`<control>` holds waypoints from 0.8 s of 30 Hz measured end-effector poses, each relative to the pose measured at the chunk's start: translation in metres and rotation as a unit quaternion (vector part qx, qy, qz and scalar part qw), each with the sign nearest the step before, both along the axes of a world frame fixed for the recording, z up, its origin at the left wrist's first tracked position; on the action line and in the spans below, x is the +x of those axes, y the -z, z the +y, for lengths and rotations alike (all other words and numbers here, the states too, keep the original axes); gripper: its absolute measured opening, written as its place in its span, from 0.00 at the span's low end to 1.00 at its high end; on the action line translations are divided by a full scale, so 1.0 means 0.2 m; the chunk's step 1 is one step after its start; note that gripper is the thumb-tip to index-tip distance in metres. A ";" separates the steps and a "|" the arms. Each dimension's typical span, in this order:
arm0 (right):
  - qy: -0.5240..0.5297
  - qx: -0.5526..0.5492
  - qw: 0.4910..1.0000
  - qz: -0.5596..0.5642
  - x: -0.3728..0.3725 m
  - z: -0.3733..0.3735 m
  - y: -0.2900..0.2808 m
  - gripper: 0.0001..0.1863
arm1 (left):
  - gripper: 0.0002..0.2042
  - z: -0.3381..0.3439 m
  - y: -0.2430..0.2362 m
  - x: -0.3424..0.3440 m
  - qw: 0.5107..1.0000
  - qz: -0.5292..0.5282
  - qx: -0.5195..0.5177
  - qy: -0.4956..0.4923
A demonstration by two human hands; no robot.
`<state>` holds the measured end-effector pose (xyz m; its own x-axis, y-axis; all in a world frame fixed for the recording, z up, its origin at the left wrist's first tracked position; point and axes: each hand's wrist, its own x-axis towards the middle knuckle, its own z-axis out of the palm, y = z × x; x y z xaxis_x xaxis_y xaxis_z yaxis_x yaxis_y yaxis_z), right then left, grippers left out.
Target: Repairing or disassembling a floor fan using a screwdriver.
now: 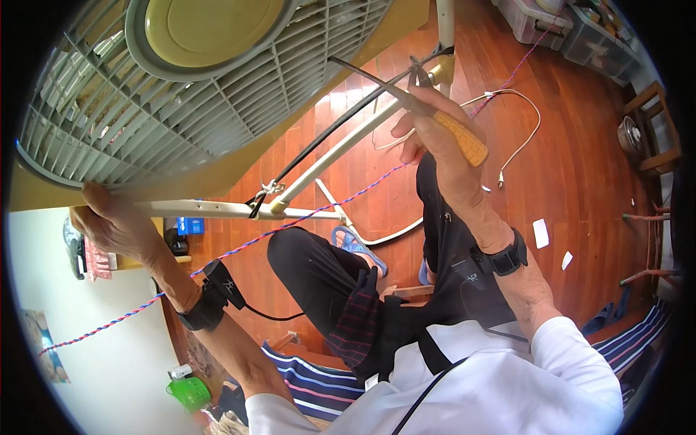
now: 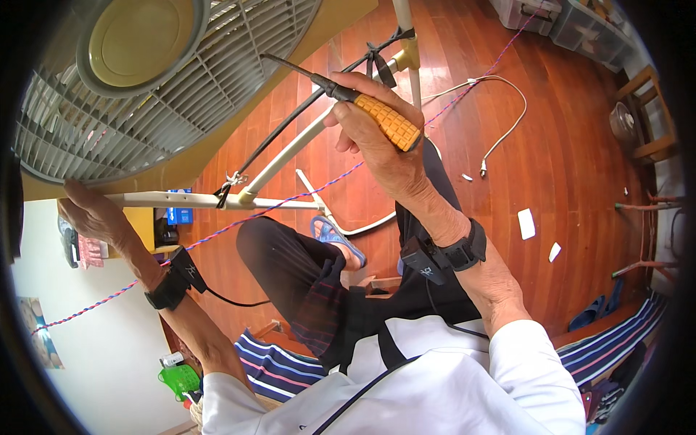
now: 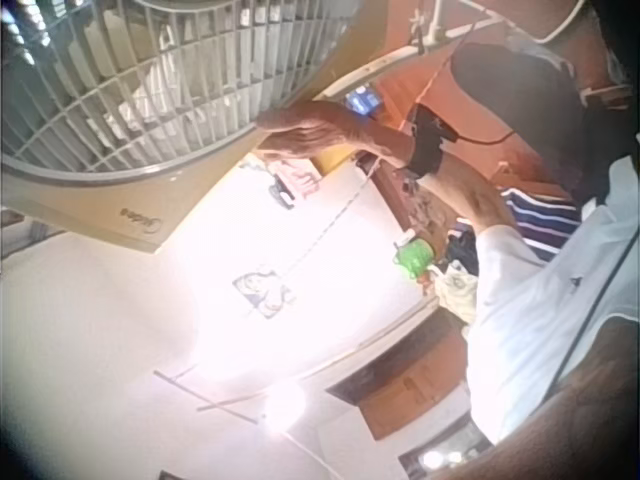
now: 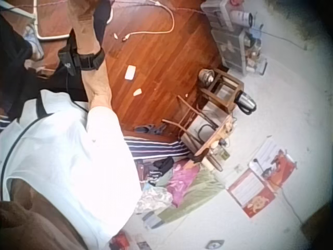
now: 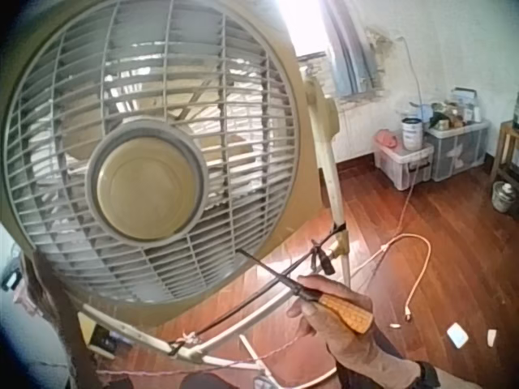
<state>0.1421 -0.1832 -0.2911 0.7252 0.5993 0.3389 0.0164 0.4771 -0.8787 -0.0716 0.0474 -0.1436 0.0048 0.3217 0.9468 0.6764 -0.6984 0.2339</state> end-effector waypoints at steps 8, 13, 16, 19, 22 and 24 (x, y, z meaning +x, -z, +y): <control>-0.007 0.034 0.998 0.059 0.00 0.01 0.01 0.19 | 0.23 0.01 0.00 0.00 1.000 0.008 0.016 0.006; -0.007 0.029 0.998 0.059 0.00 0.00 0.02 0.19 | 0.24 0.02 0.00 -0.01 1.000 0.012 0.021 -0.002; -0.009 0.030 0.998 0.058 0.00 0.00 0.01 0.19 | 0.24 0.00 0.00 0.00 1.000 0.008 0.014 0.000; -0.017 0.039 0.997 0.058 0.00 0.00 0.02 0.19 | 0.25 -0.02 0.00 0.02 0.998 0.011 0.053 0.014; -0.019 0.050 0.997 0.061 0.00 0.00 0.02 0.19 | 0.25 0.01 0.01 -0.01 1.000 0.009 0.019 0.003; -0.022 0.046 0.997 0.061 -0.01 0.01 0.03 0.19 | 0.25 0.00 0.01 -0.01 1.000 -0.004 0.022 0.006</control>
